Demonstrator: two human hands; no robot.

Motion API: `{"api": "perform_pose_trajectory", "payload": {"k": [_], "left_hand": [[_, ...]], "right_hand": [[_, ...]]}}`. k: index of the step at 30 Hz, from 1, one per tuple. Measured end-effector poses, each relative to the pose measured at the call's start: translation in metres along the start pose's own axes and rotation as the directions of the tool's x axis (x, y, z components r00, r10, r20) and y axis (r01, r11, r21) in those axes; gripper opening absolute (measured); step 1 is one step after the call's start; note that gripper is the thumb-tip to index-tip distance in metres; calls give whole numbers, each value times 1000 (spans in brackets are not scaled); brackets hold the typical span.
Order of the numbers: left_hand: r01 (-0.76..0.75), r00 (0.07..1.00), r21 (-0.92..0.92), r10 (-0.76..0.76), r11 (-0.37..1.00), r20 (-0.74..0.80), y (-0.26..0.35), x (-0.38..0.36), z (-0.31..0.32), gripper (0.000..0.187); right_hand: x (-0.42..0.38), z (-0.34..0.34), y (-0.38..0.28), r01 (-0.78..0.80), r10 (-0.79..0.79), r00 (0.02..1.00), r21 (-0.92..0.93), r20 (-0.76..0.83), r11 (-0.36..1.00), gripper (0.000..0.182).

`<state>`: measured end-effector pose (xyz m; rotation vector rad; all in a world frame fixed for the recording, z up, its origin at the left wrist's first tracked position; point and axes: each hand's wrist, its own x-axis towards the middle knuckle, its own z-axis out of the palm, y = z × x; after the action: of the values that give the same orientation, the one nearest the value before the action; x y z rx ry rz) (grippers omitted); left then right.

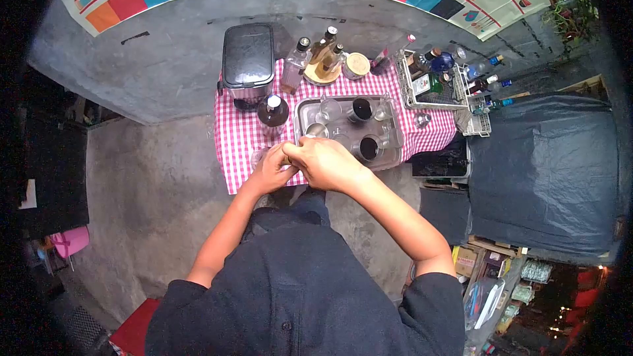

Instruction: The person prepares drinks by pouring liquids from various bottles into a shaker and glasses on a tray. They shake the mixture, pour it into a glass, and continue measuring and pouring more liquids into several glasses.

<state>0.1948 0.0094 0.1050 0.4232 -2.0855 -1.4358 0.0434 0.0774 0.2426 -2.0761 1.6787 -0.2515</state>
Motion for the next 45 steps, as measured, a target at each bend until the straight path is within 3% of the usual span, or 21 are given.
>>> {"api": "perform_pose_trajectory", "payload": {"k": [6, 11, 15, 17, 20, 23, 25, 29, 32, 35, 37, 43, 45], "left_hand": [[-4, 1000, -20, 4, 1000, -23, 6, 2, 1, 27], [24, 998, -33, -26, 999, -55, 5, 7, 4, 29], [61, 997, 45, -58, 997, -60, 0, 6, 3, 42], [67, 995, 46, -63, 997, -84, -7, 5, 4, 47], [82, 995, 60, -78, 995, -67, -11, 2, 1, 55], [70, 996, 69, -66, 995, -60, -4, 4, -3, 52], [149, 989, 45, -148, 988, -19, 2, 7, -7, 47], [102, 995, 71, -103, 992, 7, 0, 6, -8, 41], [126, 992, 1, -126, 992, -14, -16, 3, -5, 39], [46, 997, 52, -43, 998, -62, -24, 0, -5, 38], [49, 995, -35, -52, 998, -80, -27, 0, -5, 37], [155, 982, -64, -161, 986, -99, -18, -1, -16, 26], [166, 983, -133, -175, 977, -53, -25, -5, -21, 24]], "right_hand": [[7, -7, 0, 22, -13, 996, -95, 93, 995, 25], [10, 1, 4, 43, -40, 999, -208, 20, 977, 25], [13, 5, -1, -21, 24, 1000, -250, 8, 968, 27], [12, 11, 1, -23, 9, 996, -164, -88, 986, 27], [13, 15, 3, -26, 18, 996, -95, -87, 995, 26], [13, 17, 0, -23, 4, 992, -152, -124, 988, 18], [14, 19, 0, -43, 24, 991, -141, -130, 989, 17], [17, 17, -9, -128, 121, 988, -69, -94, 989, 22], [22, 19, -15, -170, 166, 983, -47, -73, 984, 21], [26, 18, -22, -177, 176, 982, -4, -65, 984, 21], [29, 22, -22, -181, 179, 980, -14, -89, 983, 21], [36, 32, -19, -134, 131, 978, -9, -159, 991, 23], [39, 35, -17, -48, 61, 987, 91, -147, 995, 23]]}}
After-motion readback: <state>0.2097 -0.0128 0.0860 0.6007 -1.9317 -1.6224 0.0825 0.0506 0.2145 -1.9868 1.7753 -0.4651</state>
